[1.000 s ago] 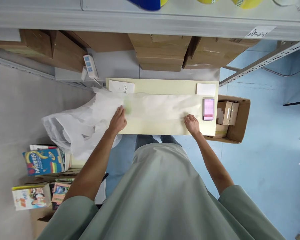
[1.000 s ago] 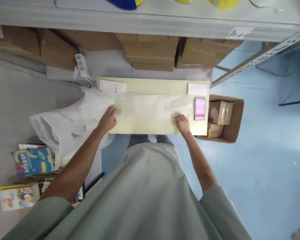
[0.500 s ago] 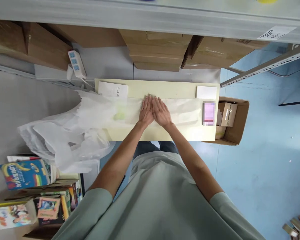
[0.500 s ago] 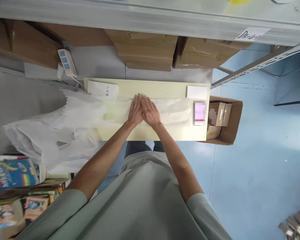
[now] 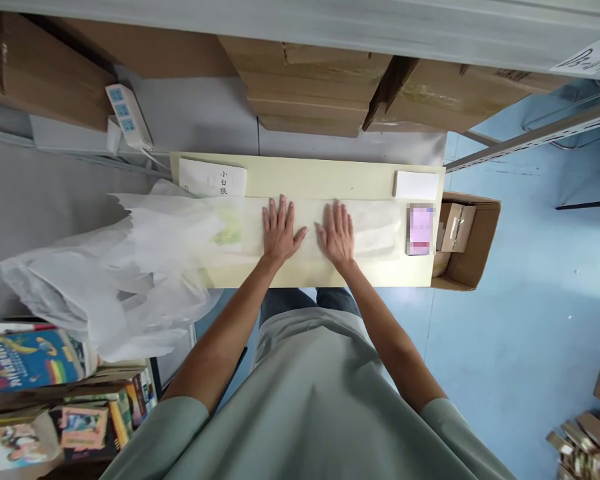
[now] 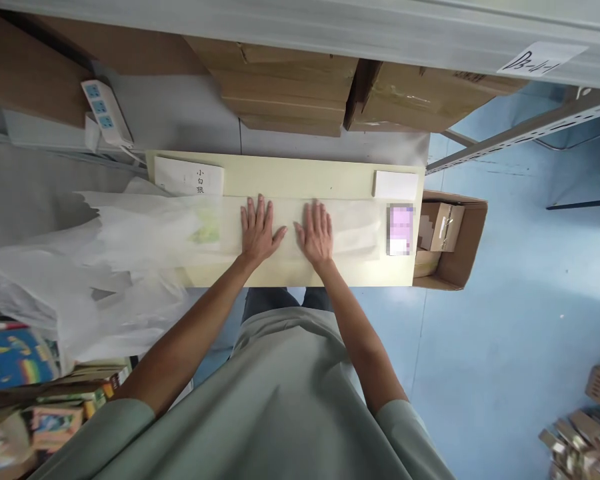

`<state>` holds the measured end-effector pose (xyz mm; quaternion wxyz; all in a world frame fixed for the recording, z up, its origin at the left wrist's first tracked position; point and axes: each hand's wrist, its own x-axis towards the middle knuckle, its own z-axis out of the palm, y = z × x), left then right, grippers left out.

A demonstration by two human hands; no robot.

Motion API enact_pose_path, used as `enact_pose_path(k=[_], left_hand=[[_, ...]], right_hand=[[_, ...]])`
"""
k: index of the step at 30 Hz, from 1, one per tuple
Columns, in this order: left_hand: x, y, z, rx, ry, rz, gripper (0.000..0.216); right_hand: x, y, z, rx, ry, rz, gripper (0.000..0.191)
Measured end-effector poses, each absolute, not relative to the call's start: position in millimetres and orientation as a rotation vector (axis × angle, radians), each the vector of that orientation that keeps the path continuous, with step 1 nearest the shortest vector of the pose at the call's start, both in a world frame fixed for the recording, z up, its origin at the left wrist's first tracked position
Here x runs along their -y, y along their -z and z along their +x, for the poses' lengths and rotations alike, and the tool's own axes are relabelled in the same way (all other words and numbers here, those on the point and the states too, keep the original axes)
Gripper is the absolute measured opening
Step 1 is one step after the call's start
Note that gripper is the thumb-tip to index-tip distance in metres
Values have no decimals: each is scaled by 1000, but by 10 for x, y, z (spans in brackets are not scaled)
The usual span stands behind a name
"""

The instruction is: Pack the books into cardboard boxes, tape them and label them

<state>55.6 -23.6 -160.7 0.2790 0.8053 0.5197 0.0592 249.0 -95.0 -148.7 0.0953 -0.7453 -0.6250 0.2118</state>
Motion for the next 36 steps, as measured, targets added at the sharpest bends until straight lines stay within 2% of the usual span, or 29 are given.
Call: enact_pose_path(k=[6, 11, 15, 21, 26, 36], left_hand=[[229, 1590, 470, -1390, -119, 2183, 88], [164, 1535, 290, -1412, -80, 2162, 85], [133, 1490, 242, -1427, -74, 2138, 87], [94, 1378, -322, -1561, -80, 2107, 93], [98, 1391, -1005, -1661, -48, 2065, 86], [108, 1457, -1140, -1712, -153, 1983, 90]], right_hand=[[715, 1556, 2229, 2037, -736, -1967, 69], [1174, 1555, 3004, 1741, -584, -2185, 75], [1499, 1518, 3475, 1732, -425, -2386, 79], [1563, 1565, 3514, 1817, -306, -2470, 80], [1581, 1645, 3550, 1868, -257, -2492, 81], [1633, 1596, 3670, 1957, -238, -2548, 79]])
